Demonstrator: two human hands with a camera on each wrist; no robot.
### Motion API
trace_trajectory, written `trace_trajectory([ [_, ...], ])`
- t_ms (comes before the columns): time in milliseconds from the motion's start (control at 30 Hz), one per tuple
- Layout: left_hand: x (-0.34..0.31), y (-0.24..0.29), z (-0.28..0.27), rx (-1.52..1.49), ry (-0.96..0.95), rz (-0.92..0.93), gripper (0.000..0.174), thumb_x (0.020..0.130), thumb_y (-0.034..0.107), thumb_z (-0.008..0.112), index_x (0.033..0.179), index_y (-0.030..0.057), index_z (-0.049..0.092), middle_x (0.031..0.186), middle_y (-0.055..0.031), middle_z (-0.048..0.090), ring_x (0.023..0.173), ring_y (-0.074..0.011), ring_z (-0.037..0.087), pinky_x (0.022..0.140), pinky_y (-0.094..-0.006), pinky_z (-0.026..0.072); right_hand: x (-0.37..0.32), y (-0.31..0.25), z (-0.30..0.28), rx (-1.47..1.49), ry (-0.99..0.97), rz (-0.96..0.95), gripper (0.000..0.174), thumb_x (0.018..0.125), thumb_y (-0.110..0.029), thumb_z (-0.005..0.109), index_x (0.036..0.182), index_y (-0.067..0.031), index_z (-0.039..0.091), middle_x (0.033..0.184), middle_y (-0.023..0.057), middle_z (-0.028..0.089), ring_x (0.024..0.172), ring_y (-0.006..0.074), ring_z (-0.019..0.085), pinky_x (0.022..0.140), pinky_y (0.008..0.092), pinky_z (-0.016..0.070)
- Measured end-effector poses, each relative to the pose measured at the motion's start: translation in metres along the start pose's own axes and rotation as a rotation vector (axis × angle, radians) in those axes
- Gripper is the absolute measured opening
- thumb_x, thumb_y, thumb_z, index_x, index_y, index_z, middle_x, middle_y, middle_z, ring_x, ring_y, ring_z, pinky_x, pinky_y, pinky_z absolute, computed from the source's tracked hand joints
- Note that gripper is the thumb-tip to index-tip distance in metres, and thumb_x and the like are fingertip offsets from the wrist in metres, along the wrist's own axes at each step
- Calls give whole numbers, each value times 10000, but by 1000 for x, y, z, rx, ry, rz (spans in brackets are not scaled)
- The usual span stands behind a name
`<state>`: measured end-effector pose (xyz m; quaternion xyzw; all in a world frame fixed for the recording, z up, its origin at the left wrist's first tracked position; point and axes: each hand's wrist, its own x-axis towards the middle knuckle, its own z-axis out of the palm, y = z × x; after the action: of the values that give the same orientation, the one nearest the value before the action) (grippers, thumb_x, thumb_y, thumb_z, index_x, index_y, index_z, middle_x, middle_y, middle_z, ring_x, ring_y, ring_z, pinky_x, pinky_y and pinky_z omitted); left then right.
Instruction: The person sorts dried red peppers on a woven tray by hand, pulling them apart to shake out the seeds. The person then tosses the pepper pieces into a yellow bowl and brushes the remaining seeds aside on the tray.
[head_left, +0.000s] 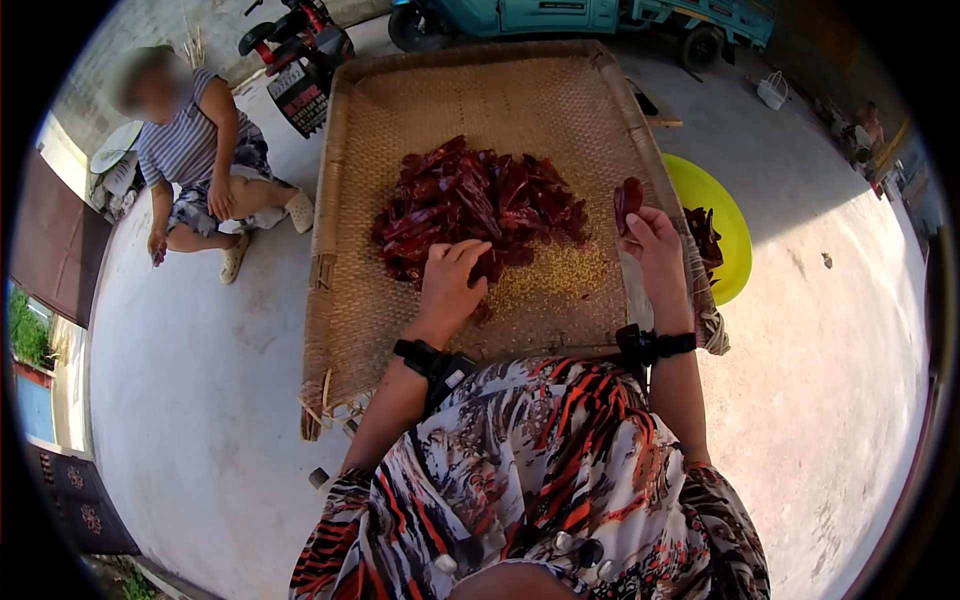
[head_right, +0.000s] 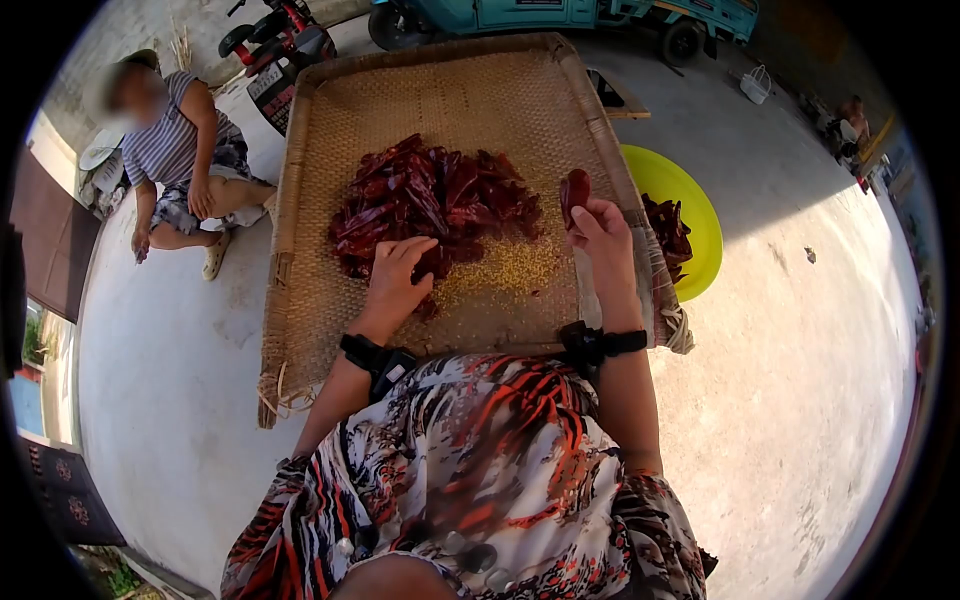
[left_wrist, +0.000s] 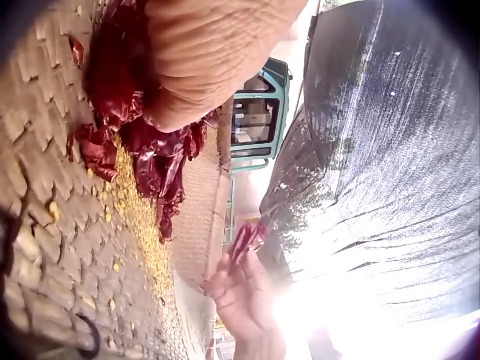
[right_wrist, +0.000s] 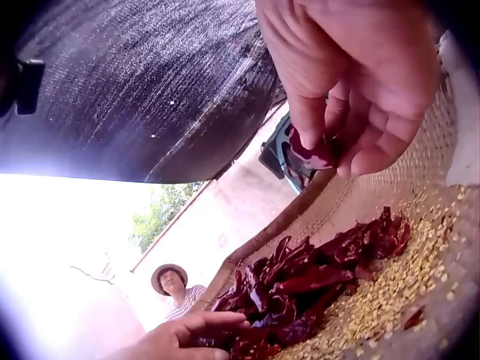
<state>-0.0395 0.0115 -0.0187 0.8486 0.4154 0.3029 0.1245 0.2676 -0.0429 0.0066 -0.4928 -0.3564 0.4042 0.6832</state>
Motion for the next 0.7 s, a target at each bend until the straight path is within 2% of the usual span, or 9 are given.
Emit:
trace_trajectory([
  [67, -1, -1, 2, 43, -41, 0, 424, 776, 40, 693, 1187, 110, 615, 1223, -63, 550, 1075, -304, 445, 943, -427, 444, 3, -7, -13, 444, 180, -105, 195, 920, -171, 637, 1058, -44, 583, 938, 31, 638, 821, 116, 620, 678, 255, 488],
  [167, 1, -2, -2, 76, -120, -44, 420, 759, 22, 691, 1167, 93, 623, 1236, -61, 533, 1090, -305, 441, 935, -427, 438, 5, 0, -32, 490, 225, 137, 221, 931, -191, 627, 1112, -73, 581, 950, 19, 644, 815, 122, 634, 672, 262, 494],
  [233, 4, -3, -5, 65, -153, -56, 403, 748, -1, 690, 1139, 76, 630, 1207, -56, 546, 1111, -305, 436, 933, -425, 430, -4, 16, -22, 247, 70, 152, 237, 942, -201, 611, 1145, -81, 583, 1012, 22, 655, 857, 123, 632, 725, 275, 503],
  [333, 2, 8, -9, -168, 104, 58, 340, 766, -31, 695, 1089, 57, 634, 1071, -63, 596, 1036, -264, 517, 867, -376, 457, -15, 22, 12, -122, -224, 181, 275, 936, -215, 618, 1170, -77, 577, 1039, 26, 659, 880, 118, 624, 761, 274, 499],
  [367, 2, 11, -11, -269, 106, -2, 321, 771, -36, 693, 1074, 54, 634, 1039, -63, 601, 991, -247, 537, 842, -359, 466, -18, 22, 25, -245, -331, 189, 290, 930, -220, 625, 1174, -72, 573, 1037, 28, 658, 882, 116, 621, 766, 270, 495],
  [467, 1, 19, -12, -576, 84, -149, 259, 792, -31, 698, 1031, 44, 631, 956, -56, 618, 872, -185, 582, 772, -309, 483, -23, 29, 52, -484, -642, -75, 362, 910, -235, 643, 1198, -39, 546, 1028, 25, 655, 877, 106, 614, 752, 260, 489],
  [567, 0, 20, -10, -780, -17, -197, 218, 820, 7, 721, 1010, 35, 618, 904, -38, 631, 811, -114, 588, 726, -268, 480, -23, 39, 68, -565, -790, -318, 349, 901, -238, 646, 1162, -19, 567, 943, 28, 662, 843, 109, 627, 728, 260, 492],
  [667, -1, 4, 5, -759, -134, -156, 246, 829, 37, 736, 1035, 33, 602, 838, -23, 630, 806, -80, 576, 693, -256, 486, -24, 27, 73, -764, -989, 12, 290, 910, -237, 632, 1087, -9, 600, 865, 35, 665, 818, 112, 641, 703, 262, 505],
  [700, 0, 9, 1, -754, -133, -189, 246, 832, 44, 736, 1038, 35, 602, 850, -23, 630, 808, -80, 575, 690, -256, 486, -26, 23, 74, -703, -946, 94, 267, 912, -236, 628, 1058, -13, 607, 844, 34, 663, 805, 113, 642, 692, 258, 506],
])
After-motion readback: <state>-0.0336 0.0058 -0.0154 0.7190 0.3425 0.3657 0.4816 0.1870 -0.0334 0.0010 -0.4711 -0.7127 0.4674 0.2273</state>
